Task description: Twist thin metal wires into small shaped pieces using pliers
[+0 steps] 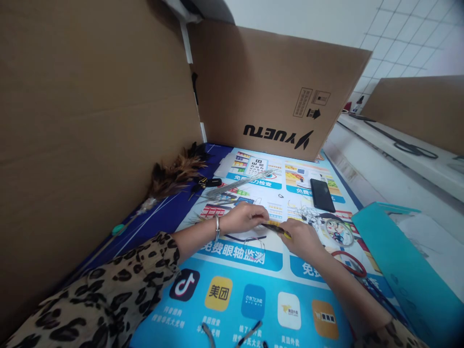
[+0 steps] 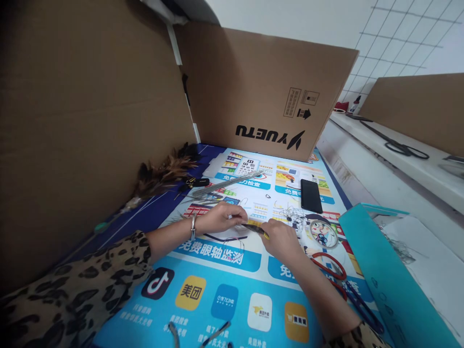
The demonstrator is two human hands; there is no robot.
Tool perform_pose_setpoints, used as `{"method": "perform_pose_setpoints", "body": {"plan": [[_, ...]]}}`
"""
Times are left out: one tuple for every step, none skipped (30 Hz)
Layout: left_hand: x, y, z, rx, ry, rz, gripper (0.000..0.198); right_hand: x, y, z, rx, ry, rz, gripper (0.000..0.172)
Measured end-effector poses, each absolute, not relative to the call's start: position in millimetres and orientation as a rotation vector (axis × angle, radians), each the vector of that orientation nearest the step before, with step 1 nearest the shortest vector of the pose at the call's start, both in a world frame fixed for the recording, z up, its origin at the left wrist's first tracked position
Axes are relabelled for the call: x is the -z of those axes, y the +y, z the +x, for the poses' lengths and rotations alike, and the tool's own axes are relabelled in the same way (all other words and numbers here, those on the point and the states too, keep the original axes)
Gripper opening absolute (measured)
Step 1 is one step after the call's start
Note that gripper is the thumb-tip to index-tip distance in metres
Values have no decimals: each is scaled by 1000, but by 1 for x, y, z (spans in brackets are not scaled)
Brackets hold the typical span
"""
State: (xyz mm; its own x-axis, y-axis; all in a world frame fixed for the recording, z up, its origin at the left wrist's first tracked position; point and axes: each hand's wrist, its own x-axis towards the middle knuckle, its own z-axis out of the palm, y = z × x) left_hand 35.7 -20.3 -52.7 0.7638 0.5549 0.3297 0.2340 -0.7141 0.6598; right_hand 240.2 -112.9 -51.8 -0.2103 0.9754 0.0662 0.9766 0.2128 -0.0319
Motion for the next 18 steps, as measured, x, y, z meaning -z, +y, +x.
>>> {"method": "perform_pose_setpoints", "body": {"plan": [[54,-20,37,-727,632,2290,13,53,-113,240,50,-2377,-1922,24],[56,-19,39,-764,678,2214,12,55,-113,240,83,-2359,-1920,24],[59,-18,40,-795,720,2130,12,57,-112,239,124,-2337,-1920,24],[61,-17,42,-813,753,2047,12,58,-112,239,169,-2316,-1921,23],[64,-15,43,-818,775,1975,12,60,-112,239,215,-2298,-1919,24],[66,-13,44,-812,790,1919,12,61,-112,238,257,-2285,-1916,24],[68,-12,44,-804,799,1882,12,63,-112,238,291,-2276,-1911,24],[68,-10,44,-797,805,1863,13,64,-112,238,316,-2270,-1906,24],[69,-9,44,-793,806,1858,13,64,-112,238,332,-2262,-1902,24],[68,-9,43,-791,799,1862,13,64,-112,238,340,-2257,-1897,23],[68,-9,43,-792,786,1869,13,64,-112,239,341,-2253,-1890,23],[67,-8,42,-794,771,1876,13,64,-112,239,341,-2250,-1879,23],[66,-8,42,-796,759,1879,13,64,-113,239,342,-2248,-1864,23],[66,-8,41,-796,751,1876,14,64,-113,239,345,-2245,-1848,23],[66,-8,41,-792,747,1866,14,64,-113,239,352,-2239,-1833,24],[66,-7,41,-783,749,1851,15,64,-113,239,362,-2228,-1821,24],[67,-7,41,-771,754,1837,16,64,-113,239,372,-2213,-1814,24],[67,-6,41,-757,758,1826,17,64,-113,239,378,-2200,-1809,24]]}}
